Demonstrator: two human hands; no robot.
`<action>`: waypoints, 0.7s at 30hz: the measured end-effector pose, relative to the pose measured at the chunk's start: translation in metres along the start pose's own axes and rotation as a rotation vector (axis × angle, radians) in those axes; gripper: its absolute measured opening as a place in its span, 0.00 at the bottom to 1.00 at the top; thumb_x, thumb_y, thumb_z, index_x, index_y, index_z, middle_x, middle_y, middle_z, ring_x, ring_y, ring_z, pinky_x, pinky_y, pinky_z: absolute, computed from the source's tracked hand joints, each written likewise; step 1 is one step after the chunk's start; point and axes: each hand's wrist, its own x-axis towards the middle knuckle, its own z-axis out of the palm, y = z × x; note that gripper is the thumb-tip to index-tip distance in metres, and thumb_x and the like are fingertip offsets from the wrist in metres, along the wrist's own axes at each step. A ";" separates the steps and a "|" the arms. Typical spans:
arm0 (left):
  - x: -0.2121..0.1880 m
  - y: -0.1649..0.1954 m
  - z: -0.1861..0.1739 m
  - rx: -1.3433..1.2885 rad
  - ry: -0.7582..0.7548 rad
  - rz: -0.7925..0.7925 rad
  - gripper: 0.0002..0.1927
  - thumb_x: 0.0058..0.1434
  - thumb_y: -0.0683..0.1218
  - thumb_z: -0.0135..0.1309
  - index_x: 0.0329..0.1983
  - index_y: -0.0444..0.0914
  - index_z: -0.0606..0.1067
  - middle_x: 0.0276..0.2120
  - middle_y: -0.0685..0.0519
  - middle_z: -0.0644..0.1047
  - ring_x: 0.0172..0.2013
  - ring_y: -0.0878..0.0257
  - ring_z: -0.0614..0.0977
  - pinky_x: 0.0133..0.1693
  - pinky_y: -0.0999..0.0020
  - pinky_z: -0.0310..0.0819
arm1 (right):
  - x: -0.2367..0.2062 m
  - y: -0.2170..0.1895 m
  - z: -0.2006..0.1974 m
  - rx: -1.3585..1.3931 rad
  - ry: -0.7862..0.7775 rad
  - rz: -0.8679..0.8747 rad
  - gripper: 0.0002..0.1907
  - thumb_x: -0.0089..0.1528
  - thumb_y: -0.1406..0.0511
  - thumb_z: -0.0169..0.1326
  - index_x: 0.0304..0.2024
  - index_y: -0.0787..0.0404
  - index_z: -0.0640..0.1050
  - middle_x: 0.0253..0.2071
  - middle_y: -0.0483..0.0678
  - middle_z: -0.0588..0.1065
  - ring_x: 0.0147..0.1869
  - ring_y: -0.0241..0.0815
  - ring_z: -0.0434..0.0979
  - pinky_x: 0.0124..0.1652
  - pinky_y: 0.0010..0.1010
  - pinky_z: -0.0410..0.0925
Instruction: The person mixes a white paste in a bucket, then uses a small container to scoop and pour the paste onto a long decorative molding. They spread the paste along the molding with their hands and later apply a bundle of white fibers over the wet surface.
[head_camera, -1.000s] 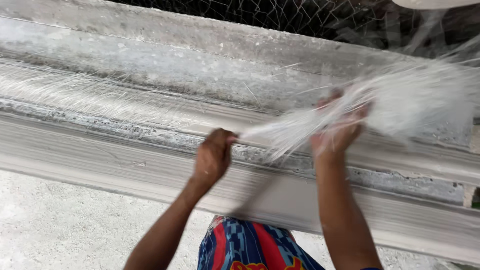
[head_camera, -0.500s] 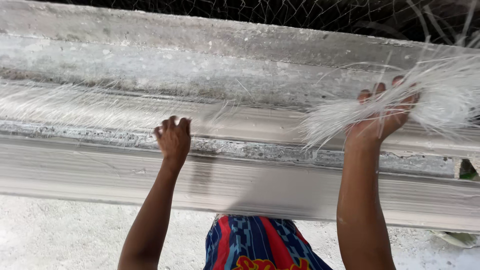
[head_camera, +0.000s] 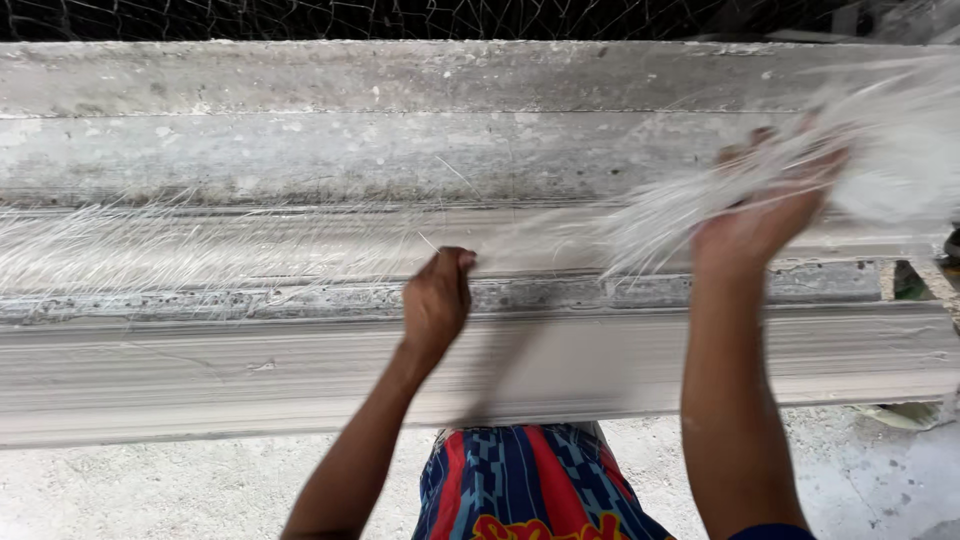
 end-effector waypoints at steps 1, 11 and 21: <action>0.010 -0.005 -0.005 0.129 -0.035 -0.014 0.10 0.76 0.45 0.48 0.41 0.35 0.76 0.28 0.45 0.81 0.22 0.53 0.81 0.24 0.59 0.76 | 0.022 -0.013 -0.008 -0.104 0.070 -0.114 0.39 0.70 0.44 0.37 0.72 0.65 0.64 0.51 0.62 0.70 0.50 0.52 0.74 0.47 0.47 0.74; -0.004 0.114 0.052 -0.271 -0.141 -0.022 0.18 0.70 0.41 0.47 0.59 0.25 0.71 0.57 0.30 0.72 0.56 0.37 0.75 0.53 0.45 0.72 | -0.067 0.060 -0.031 -0.311 -0.129 0.042 0.27 0.71 0.49 0.39 0.62 0.60 0.69 0.54 0.50 0.73 0.55 0.43 0.76 0.53 0.42 0.75; 0.019 0.034 0.077 0.458 -0.069 0.036 0.10 0.72 0.44 0.44 0.39 0.38 0.77 0.32 0.46 0.82 0.31 0.50 0.83 0.31 0.55 0.79 | 0.134 -0.071 -0.086 0.038 -0.070 0.107 0.28 0.71 0.49 0.45 0.61 0.63 0.68 0.47 0.54 0.73 0.46 0.47 0.77 0.46 0.41 0.76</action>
